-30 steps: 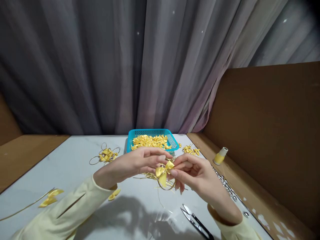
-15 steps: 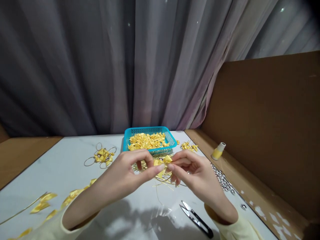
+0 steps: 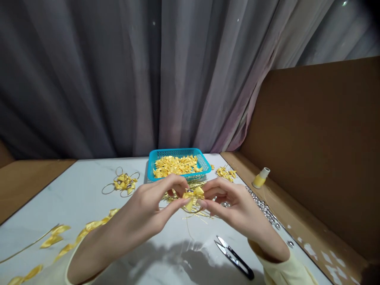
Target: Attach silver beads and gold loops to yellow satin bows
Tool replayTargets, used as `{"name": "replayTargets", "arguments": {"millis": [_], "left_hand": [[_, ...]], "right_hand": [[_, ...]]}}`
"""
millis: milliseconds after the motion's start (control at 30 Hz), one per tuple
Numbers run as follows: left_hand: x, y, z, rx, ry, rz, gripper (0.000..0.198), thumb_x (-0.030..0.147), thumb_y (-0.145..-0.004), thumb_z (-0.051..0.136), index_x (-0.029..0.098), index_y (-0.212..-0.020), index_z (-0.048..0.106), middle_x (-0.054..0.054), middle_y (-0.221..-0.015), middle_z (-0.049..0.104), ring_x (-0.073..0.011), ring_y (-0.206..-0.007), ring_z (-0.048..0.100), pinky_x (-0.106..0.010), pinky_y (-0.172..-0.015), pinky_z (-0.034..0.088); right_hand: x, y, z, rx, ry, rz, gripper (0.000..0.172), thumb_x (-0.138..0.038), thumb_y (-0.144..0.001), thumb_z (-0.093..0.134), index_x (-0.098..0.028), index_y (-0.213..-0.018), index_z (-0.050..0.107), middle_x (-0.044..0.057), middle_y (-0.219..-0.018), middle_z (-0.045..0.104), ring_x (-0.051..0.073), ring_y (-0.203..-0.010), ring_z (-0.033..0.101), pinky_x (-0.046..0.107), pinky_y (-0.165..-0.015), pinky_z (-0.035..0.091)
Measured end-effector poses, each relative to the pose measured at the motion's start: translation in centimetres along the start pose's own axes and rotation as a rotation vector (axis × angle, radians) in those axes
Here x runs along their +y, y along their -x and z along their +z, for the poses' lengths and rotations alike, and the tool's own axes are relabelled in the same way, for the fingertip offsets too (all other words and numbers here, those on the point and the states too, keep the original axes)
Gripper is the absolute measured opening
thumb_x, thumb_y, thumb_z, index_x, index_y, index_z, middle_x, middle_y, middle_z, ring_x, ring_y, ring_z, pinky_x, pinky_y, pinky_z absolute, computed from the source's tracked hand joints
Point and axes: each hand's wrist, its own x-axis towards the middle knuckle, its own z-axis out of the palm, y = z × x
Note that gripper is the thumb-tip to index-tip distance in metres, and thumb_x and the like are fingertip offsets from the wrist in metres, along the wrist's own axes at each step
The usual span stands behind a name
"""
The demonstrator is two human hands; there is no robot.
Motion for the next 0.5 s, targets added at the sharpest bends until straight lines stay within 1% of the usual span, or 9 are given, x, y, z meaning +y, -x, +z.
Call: {"name": "replayTargets", "arguments": {"millis": [67,167,233,300,367,467,500], "left_hand": [[-0.20,0.05,0.24,0.004,-0.030,0.073,0.013,0.017,-0.087,0.052,0.022,-0.099,0.049,0.002,-0.088,0.063,-0.0111,-0.075,0.060,-0.023,-0.068,0.045],[-0.46,0.14,0.59,0.003,-0.081,0.191,0.022,0.011,-0.088,0.049,0.023,-0.106,0.047,0.000,-0.094,0.063,-0.0134,-0.087,0.059,-0.026,-0.076,0.044],[-0.47,0.23,0.67,-0.030,-0.109,0.239,0.026,0.008,-0.087,0.048,0.023,-0.108,0.047,-0.001,-0.094,0.062,-0.0142,-0.088,0.058,-0.027,-0.076,0.045],[-0.35,0.32,0.63,-0.078,-0.141,0.261,0.028,0.006,-0.087,0.047,0.022,-0.110,0.046,-0.002,-0.094,0.062,-0.0149,-0.087,0.057,-0.028,-0.076,0.045],[-0.17,0.40,0.54,-0.108,-0.183,0.272,0.026,0.006,-0.088,0.046,0.021,-0.109,0.047,-0.004,-0.095,0.062,-0.0159,-0.088,0.057,-0.029,-0.076,0.045],[0.07,0.47,0.46,-0.106,-0.257,0.305,0.022,0.009,-0.089,0.043,0.019,-0.107,0.050,-0.006,-0.097,0.062,-0.0176,-0.089,0.056,-0.030,-0.076,0.046],[0.12,0.49,0.47,-0.125,-0.286,0.311,0.024,0.009,-0.090,0.042,0.018,-0.110,0.050,-0.007,-0.099,0.062,-0.0182,-0.091,0.056,-0.031,-0.077,0.046]], "right_hand": [[-0.01,0.06,-0.12,-0.007,0.104,-0.066,0.022,-0.028,-0.076,0.066,-0.018,-0.094,0.058,0.004,-0.084,0.066,0.014,-0.074,0.063,0.024,-0.058,0.053],[0.11,0.13,-0.08,0.027,0.253,-0.176,0.035,-0.029,-0.075,0.068,-0.020,-0.106,0.056,0.005,-0.097,0.065,0.016,-0.083,0.061,0.027,-0.066,0.053],[0.23,0.12,0.05,0.028,0.326,-0.234,0.032,-0.028,-0.077,0.066,-0.021,-0.107,0.058,0.005,-0.099,0.065,0.017,-0.087,0.060,0.030,-0.074,0.051],[0.33,0.09,0.21,0.009,0.356,-0.279,0.022,-0.025,-0.080,0.063,-0.021,-0.101,0.060,0.004,-0.097,0.064,0.017,-0.090,0.059,0.031,-0.079,0.049],[0.42,0.08,0.35,-0.008,0.362,-0.309,0.018,-0.021,-0.082,0.059,-0.019,-0.100,0.061,0.005,-0.094,0.064,0.016,-0.088,0.059,0.029,-0.078,0.048],[0.53,0.16,0.49,-0.028,0.376,-0.329,0.021,-0.017,-0.084,0.056,-0.017,-0.105,0.059,0.005,-0.090,0.065,0.015,-0.084,0.059,0.027,-0.075,0.047],[0.56,0.20,0.48,-0.043,0.386,-0.331,0.021,-0.016,-0.085,0.055,-0.018,-0.106,0.059,0.005,-0.089,0.065,0.015,-0.083,0.059,0.027,-0.074,0.046]]}}
